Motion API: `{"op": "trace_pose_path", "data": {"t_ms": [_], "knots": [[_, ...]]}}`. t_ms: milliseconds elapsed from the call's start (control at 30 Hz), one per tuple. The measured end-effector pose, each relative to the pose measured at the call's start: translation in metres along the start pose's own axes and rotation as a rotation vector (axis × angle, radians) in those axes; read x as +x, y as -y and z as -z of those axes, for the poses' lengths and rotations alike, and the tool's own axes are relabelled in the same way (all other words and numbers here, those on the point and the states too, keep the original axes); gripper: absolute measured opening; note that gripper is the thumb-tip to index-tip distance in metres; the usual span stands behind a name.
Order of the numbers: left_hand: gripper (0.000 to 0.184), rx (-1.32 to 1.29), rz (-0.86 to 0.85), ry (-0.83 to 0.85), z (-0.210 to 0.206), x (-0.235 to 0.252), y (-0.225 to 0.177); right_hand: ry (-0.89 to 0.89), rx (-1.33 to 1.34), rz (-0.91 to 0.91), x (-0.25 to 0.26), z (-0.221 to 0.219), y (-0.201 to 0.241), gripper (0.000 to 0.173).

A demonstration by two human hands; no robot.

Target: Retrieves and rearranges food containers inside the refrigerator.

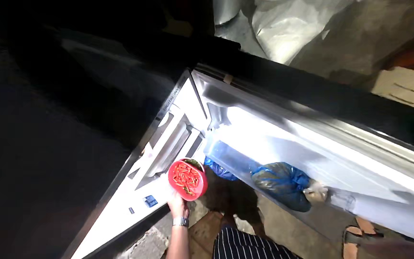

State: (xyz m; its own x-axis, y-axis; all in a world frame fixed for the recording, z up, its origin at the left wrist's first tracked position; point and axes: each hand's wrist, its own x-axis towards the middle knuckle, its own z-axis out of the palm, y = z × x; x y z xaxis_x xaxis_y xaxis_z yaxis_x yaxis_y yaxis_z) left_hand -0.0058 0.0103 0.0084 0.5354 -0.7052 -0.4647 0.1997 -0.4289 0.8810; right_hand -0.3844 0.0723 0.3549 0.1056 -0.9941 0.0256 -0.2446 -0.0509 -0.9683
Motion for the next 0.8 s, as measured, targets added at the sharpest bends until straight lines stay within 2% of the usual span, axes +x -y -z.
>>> {"op": "trace_pose_path", "data": {"t_ms": [33, 100, 167, 233, 267, 300, 367, 433, 667, 800], "knots": [[0.015, 0.002, -0.01, 0.014, 0.001, -0.015, -0.003, 0.132, -0.08, 0.119, 0.006, -0.016, -0.024, 0.046], [0.014, 0.046, -0.036, 0.025, 0.003, -0.041, -0.009, 0.241, -0.227, 0.128, 0.031, -0.068, -0.081, 0.054], [0.013, 0.137, -0.047, 0.021, 0.006, -0.065, -0.018, 0.459, -0.37, -0.156, 0.057, -0.108, -0.121, 0.084], [0.014, 0.226, -0.076, 0.028, 0.008, -0.088, -0.03, 0.647, -0.374, -0.401, 0.075, -0.133, -0.144, 0.102], [0.015, 0.247, -0.086, 0.03, 0.008, -0.099, -0.036, 0.669, -0.338, -0.455, 0.077, -0.143, -0.153, 0.101], [0.016, 0.252, -0.087, 0.032, 0.009, -0.109, -0.043, 0.676, -0.308, -0.484, 0.076, -0.15, -0.157, 0.093], [0.018, 0.238, -0.092, 0.032, 0.012, -0.126, -0.054, 0.683, -0.304, -0.507, 0.074, -0.157, -0.156, 0.063], [0.02, 0.186, -0.107, 0.03, 0.015, -0.136, -0.061, 0.683, -0.34, -0.504, 0.073, -0.158, -0.147, 0.047], [0.026, 0.153, -0.03, -0.027, 0.021, -0.133, -0.073, 0.608, -0.305, -0.335, 0.059, -0.117, -0.123, 0.045], [0.029, 0.104, -0.009, -0.056, 0.027, -0.127, -0.067, 0.439, -0.243, -0.243, 0.057, -0.099, -0.116, 0.043]]}}
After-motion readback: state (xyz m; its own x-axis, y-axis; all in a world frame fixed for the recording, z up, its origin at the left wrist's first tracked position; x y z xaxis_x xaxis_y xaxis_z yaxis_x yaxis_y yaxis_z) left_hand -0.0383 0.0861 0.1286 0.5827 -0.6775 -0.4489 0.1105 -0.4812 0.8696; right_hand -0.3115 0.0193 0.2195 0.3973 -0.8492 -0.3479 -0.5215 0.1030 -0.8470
